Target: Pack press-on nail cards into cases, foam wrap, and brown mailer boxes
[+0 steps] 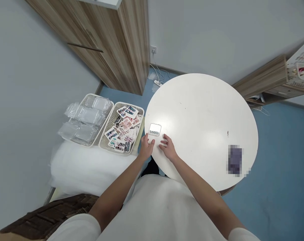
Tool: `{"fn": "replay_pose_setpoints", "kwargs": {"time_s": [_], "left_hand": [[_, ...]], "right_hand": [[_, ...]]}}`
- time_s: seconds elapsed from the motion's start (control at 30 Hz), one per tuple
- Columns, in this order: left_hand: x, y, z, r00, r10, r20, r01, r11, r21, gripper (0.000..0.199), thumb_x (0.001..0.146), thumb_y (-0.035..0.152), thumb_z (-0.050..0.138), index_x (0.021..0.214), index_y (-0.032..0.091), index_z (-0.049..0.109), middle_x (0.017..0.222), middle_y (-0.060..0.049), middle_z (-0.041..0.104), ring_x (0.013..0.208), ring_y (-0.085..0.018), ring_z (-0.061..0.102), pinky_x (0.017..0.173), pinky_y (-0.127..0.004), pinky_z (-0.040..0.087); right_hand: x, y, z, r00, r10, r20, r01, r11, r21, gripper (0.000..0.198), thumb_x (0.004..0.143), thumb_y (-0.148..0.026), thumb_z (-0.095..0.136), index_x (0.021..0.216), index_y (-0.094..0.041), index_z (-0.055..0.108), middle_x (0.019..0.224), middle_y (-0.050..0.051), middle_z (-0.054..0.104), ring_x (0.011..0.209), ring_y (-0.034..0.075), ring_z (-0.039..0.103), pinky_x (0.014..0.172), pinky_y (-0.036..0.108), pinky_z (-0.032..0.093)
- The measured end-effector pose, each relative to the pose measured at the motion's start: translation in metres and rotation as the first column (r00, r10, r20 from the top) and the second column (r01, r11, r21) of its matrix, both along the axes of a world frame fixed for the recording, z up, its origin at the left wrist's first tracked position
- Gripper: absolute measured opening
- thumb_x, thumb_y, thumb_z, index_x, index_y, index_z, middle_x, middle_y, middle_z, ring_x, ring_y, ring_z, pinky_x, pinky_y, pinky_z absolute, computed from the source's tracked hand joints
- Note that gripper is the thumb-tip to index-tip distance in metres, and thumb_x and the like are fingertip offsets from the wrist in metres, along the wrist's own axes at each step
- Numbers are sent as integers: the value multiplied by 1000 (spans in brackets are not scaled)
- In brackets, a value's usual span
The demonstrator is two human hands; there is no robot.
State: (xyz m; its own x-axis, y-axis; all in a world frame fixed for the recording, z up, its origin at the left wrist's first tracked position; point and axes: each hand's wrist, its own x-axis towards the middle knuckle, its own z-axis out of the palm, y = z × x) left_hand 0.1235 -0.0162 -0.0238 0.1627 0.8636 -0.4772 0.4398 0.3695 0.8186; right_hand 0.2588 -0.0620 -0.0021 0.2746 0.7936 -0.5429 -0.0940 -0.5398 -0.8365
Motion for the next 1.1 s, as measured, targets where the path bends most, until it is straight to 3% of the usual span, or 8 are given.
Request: {"fn": "replay_pose_setpoints", "kwargs": {"time_s": [0.23, 0.47, 0.7, 0.9, 1.1], "left_hand": [[-8, -62, 8, 994, 107, -9, -106, 993, 57, 48, 78, 40, 50, 121, 20, 42, 123, -12, 36, 112, -23, 41, 81, -34, 44], [-15, -139, 20, 968, 231, -101, -218, 967, 130, 36, 76, 34, 52, 110, 21, 52, 117, -10, 46, 107, -22, 47, 74, -32, 47], [-39, -183, 36, 980, 170, -100, -170, 985, 8, 42, 73, 41, 54, 109, 19, 55, 113, -10, 56, 99, -23, 54, 80, -34, 45], [-82, -207, 52, 989, 130, -69, -133, 990, -45, 52, 67, 46, 59, 111, 18, 55, 111, -13, 58, 94, -26, 57, 78, -35, 44], [-125, -231, 39, 951, 306, -39, -304, 951, 48, 47, 67, 40, 59, 107, 14, 56, 103, -13, 61, 84, -23, 60, 73, -34, 46]], "right_hand": [[24, -60, 7, 981, 164, 107, -167, 986, 18, 50, 70, -30, 54, 119, -26, 43, 123, 7, 43, 88, 15, 55, 78, 34, 48], [38, -98, 3, 929, 347, 130, -355, 934, 41, 42, 72, -30, 51, 113, -23, 49, 113, 6, 52, 71, 12, 54, 74, 34, 47], [39, -121, 3, 874, 473, 114, -479, 877, 32, 34, 68, -33, 55, 100, -20, 57, 96, 6, 61, 71, 14, 57, 74, 34, 47], [17, -121, -2, 819, 561, 118, -569, 821, 50, 31, 67, -34, 57, 93, -19, 60, 87, 6, 63, 71, 16, 58, 72, 34, 48], [-40, -108, -6, 753, 645, 131, -657, 746, 107, 32, 67, -35, 58, 94, -18, 59, 84, 6, 63, 71, 17, 59, 69, 34, 49]]}}
